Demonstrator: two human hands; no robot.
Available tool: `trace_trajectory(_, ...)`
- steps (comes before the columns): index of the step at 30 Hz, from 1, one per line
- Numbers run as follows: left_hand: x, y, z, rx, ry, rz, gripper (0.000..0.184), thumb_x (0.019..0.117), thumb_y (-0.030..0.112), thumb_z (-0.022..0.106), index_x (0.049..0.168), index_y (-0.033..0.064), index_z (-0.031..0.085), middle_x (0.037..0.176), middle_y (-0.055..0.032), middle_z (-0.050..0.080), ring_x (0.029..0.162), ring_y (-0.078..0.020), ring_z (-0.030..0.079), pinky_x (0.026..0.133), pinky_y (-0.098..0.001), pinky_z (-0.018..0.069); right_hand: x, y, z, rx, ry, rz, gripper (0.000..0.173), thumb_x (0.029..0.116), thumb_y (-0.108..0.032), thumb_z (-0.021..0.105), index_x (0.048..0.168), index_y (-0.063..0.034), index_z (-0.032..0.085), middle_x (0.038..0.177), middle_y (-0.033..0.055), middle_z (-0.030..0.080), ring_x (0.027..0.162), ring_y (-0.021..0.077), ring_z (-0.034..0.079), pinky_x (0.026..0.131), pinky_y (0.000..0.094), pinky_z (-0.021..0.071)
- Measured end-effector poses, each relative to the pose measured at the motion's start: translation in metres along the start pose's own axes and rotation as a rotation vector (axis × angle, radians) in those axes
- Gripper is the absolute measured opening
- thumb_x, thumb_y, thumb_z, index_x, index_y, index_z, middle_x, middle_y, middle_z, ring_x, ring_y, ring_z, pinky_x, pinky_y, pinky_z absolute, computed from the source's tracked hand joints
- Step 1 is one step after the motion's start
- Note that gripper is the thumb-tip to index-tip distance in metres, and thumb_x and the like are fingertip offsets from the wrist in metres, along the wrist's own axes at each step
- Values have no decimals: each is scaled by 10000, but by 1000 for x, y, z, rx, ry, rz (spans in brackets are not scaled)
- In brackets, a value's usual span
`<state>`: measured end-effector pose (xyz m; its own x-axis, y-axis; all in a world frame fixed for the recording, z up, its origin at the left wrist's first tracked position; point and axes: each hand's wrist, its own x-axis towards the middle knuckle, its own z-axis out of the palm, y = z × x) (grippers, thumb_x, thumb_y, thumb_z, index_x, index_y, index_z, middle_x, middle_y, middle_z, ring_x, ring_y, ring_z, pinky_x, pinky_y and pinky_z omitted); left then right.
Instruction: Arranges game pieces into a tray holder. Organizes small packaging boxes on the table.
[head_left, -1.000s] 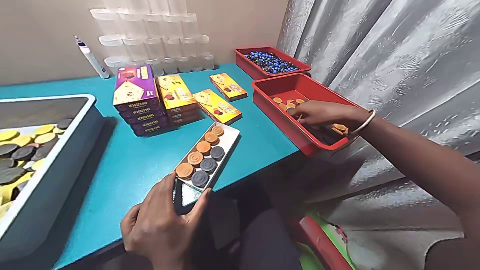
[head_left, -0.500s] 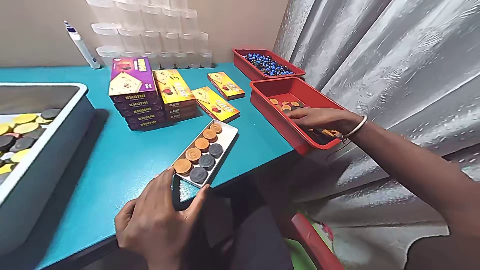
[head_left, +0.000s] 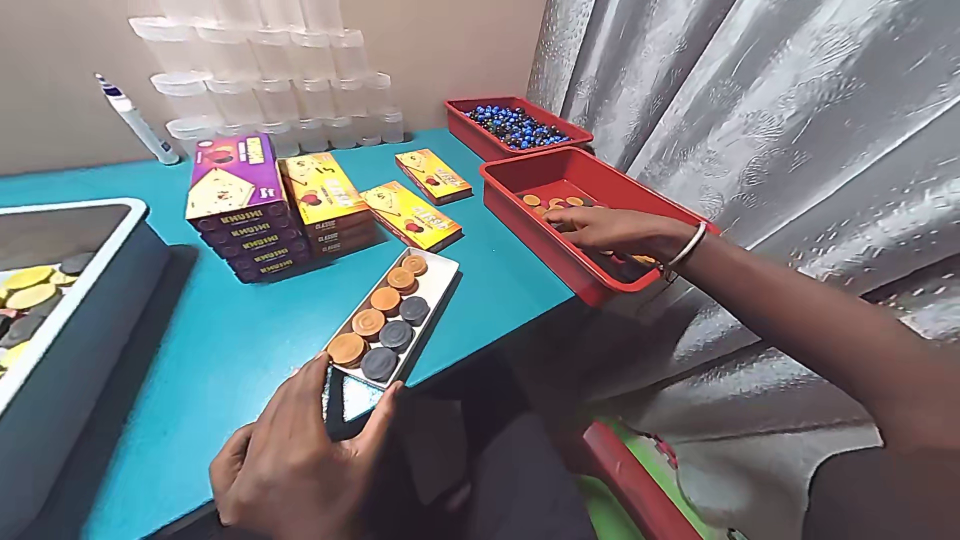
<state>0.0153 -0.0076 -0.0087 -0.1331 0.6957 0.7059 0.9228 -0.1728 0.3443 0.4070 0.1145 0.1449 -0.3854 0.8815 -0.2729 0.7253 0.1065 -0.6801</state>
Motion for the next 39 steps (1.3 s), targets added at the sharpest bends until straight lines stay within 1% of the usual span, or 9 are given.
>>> trace_trajectory(5, 0, 0, -2, -4, -35, 2, 813, 850, 740, 560, 1258, 53, 708, 1203, -147, 744, 1123, -291, 704, 966, -560, 423, -9, -7, 1, 38, 20, 53, 410, 1008, 10, 519, 1409, -53, 458, 1084, 96, 666, 843, 73, 650, 725, 243, 543)
trace_trajectory(10, 0, -2, -2, -8, -43, 5, 807, 853, 729, 573, 1263, 46, 702, 1215, -152, 739, 1139, -295, 698, 974, -562, 419, -16, 8, -5, 85, -47, -65, 592, 901, 55, 612, 1453, -53, 429, 1216, 130, 665, 1010, 146, 696, 877, 309, 590)
trace_trajectory(14, -1, -4, -1, -14, -59, 21, 810, 862, 722, 571, 1279, 38, 689, 1223, -161, 734, 1143, -303, 693, 983, -568, 411, -17, 9, -1, 30, -34, -104, 676, 850, 93, 653, 1474, -13, 416, 1241, 161, 652, 991, 138, 691, 863, 294, 584)
trace_trajectory(19, -2, -5, 0, -14, -38, 14, 825, 848, 743, 573, 1273, 47, 696, 1212, -161, 738, 1136, -307, 696, 978, -573, 410, -20, 6, 2, -29, 1, -109, 588, 903, 87, 627, 1451, -11, 439, 1138, 136, 677, 929, 112, 690, 815, 277, 587)
trace_trajectory(22, -1, -2, 3, -16, -9, 1, 816, 842, 738, 566, 1250, 47, 711, 1196, -162, 744, 1124, -315, 702, 972, -573, 414, -24, 6, 2, -14, -4, -100, 595, 916, 81, 610, 1472, -11, 419, 1204, 164, 646, 982, 145, 692, 857, 304, 594)
trace_trajectory(26, -2, -2, 3, -12, 8, -21, 806, 841, 739, 562, 1239, 56, 720, 1186, -163, 747, 1113, -321, 707, 964, -587, 419, -27, 3, 1, 12, 17, -69, 527, 971, -7, 527, 1486, -90, 451, 1272, 89, 634, 999, 69, 674, 814, 237, 585)
trace_trajectory(31, -4, -4, 5, -17, -12, -31, 826, 845, 759, 547, 1258, 64, 713, 1199, -163, 742, 1130, -322, 702, 975, -589, 422, -27, 7, 3, 46, 66, -35, 248, 1035, -26, 509, 1256, -45, 621, 1063, 23, 693, 872, 15, 666, 762, 193, 564)
trace_trajectory(34, -5, -5, 6, -13, -5, -33, 828, 843, 766, 545, 1255, 67, 715, 1194, -161, 744, 1134, -321, 701, 975, -588, 423, -25, 5, 3, -21, 114, -27, 164, 1028, -13, 545, 1102, -15, 691, 928, 13, 715, 763, 6, 661, 686, 182, 552)
trace_trajectory(39, -4, -3, 5, -8, 13, -29, 816, 840, 757, 556, 1245, 68, 722, 1177, -153, 751, 1104, -315, 713, 961, -580, 441, -23, -1, 1, -171, 238, 4, 260, 921, 36, 676, 1170, -31, 706, 1067, 73, 722, 889, 95, 699, 821, 283, 594)
